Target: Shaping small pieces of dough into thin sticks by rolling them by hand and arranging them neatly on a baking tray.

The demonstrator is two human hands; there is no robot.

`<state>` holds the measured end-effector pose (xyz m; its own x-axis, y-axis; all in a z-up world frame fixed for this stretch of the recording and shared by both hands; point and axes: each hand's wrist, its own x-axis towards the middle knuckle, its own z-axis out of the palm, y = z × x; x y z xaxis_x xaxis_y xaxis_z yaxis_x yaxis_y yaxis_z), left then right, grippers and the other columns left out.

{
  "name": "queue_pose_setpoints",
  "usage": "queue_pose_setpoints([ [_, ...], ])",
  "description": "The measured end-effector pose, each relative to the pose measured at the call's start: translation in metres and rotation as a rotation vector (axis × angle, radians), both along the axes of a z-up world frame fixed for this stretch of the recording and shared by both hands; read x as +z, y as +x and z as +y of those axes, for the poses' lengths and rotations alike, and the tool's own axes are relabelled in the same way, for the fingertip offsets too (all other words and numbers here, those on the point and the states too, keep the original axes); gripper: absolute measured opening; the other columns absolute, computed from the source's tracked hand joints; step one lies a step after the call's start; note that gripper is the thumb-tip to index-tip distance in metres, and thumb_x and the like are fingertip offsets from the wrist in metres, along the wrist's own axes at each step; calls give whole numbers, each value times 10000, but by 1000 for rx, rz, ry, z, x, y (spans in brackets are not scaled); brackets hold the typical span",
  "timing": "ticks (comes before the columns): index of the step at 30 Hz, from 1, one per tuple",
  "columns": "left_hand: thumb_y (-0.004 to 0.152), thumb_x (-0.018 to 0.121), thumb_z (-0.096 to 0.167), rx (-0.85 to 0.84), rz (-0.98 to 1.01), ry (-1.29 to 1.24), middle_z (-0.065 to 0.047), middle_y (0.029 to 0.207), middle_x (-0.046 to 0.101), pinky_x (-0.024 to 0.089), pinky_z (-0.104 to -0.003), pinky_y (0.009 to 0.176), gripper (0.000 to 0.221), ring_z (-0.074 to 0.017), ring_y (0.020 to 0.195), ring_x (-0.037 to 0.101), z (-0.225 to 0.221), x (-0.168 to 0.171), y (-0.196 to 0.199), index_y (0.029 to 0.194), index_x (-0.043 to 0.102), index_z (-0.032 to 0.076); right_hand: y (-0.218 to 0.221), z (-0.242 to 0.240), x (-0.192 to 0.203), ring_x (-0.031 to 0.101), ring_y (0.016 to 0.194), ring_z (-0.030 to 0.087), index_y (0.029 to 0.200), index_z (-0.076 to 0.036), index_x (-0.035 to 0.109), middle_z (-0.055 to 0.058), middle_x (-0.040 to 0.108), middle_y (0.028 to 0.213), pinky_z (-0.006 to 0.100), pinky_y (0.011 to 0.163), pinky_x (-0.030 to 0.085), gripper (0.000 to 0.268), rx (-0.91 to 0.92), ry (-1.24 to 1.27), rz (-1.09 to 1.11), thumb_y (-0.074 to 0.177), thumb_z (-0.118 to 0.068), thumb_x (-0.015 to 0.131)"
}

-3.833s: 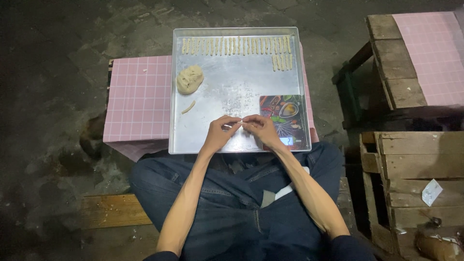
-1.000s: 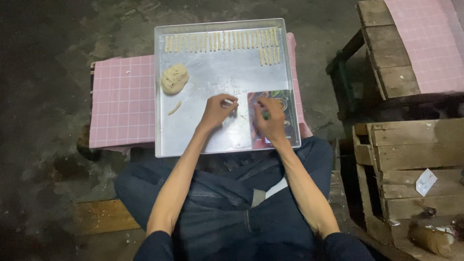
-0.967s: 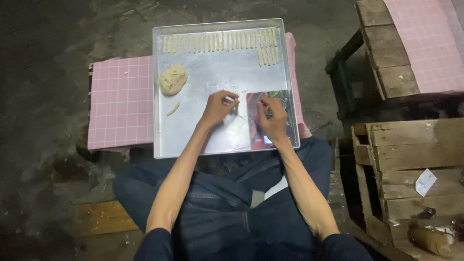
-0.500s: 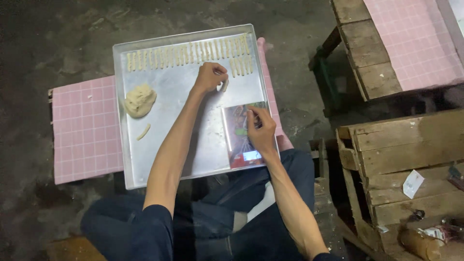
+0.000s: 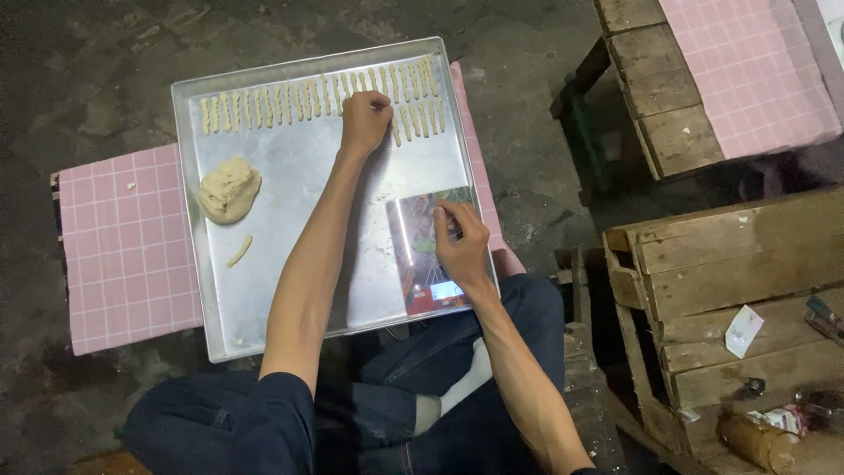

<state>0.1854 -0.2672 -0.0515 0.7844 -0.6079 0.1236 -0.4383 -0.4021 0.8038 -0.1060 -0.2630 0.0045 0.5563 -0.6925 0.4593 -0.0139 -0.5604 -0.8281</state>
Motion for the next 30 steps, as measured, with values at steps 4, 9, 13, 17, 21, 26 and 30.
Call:
queue_pose_setpoints([
  [4, 896, 715, -14, 28, -55, 16, -242, 901, 738, 670, -388, 672, 103, -377, 854, 761, 5, 16, -18, 983, 746, -60, -2, 0, 2, 684, 738, 221, 1027, -81, 751, 71, 713, 801, 317, 640, 532, 107, 14, 10, -2, 1021, -125, 653],
  [9, 821, 784, -4, 73, -64, 48, -236, 819, 733, 663, -424, 686, 182, -382, 837, 767, -4, 20, -24, 968, 723, -92, -3, -1, 0, 688, 738, 217, 1026, -82, 753, 73, 713, 795, 317, 636, 532, 96, 15, 19, 17, 1010, -118, 665],
  [13, 800, 774, -26, 94, -88, 59, -227, 791, 739, 663, -420, 670, 150, -387, 811, 768, -8, 16, -18, 929, 725, -86, -2, -1, 0, 689, 728, 220, 1021, -82, 754, 74, 714, 790, 320, 630, 529, 97, 16, 32, 25, 1010, -114, 663],
  [17, 794, 771, -32, 119, -86, 54, -236, 784, 740, 661, -414, 660, 150, -386, 808, 770, -10, 16, -18, 924, 721, -87, -3, -1, 0, 696, 745, 213, 1030, -94, 755, 65, 725, 805, 313, 646, 536, 107, 25, 37, 39, 1021, -128, 654],
  [21, 800, 770, -23, 115, -104, 28, -212, 742, 734, 652, -395, 615, 129, -374, 768, 770, -13, 10, -15, 906, 725, -80, -3, -2, -3, 698, 751, 200, 1019, -103, 758, 52, 728, 806, 306, 651, 540, 100, 10, 31, 61, 1013, -142, 666],
  [26, 831, 756, 8, 117, -97, 18, -179, 724, 732, 644, -370, 585, 88, -346, 747, 771, -12, 9, -14, 889, 728, -53, -2, -2, -2, 701, 756, 210, 1019, -100, 751, 58, 725, 804, 312, 649, 541, 99, 17, 18, 56, 1019, -143, 661],
  [30, 868, 712, 11, 124, -61, 13, -194, 758, 734, 648, -381, 598, 72, -354, 778, 769, -10, 2, -11, 905, 721, -50, -3, -2, -5, 700, 751, 210, 1015, -99, 752, 60, 721, 794, 311, 647, 538, 100, 21, 9, 46, 1018, -140, 661],
])
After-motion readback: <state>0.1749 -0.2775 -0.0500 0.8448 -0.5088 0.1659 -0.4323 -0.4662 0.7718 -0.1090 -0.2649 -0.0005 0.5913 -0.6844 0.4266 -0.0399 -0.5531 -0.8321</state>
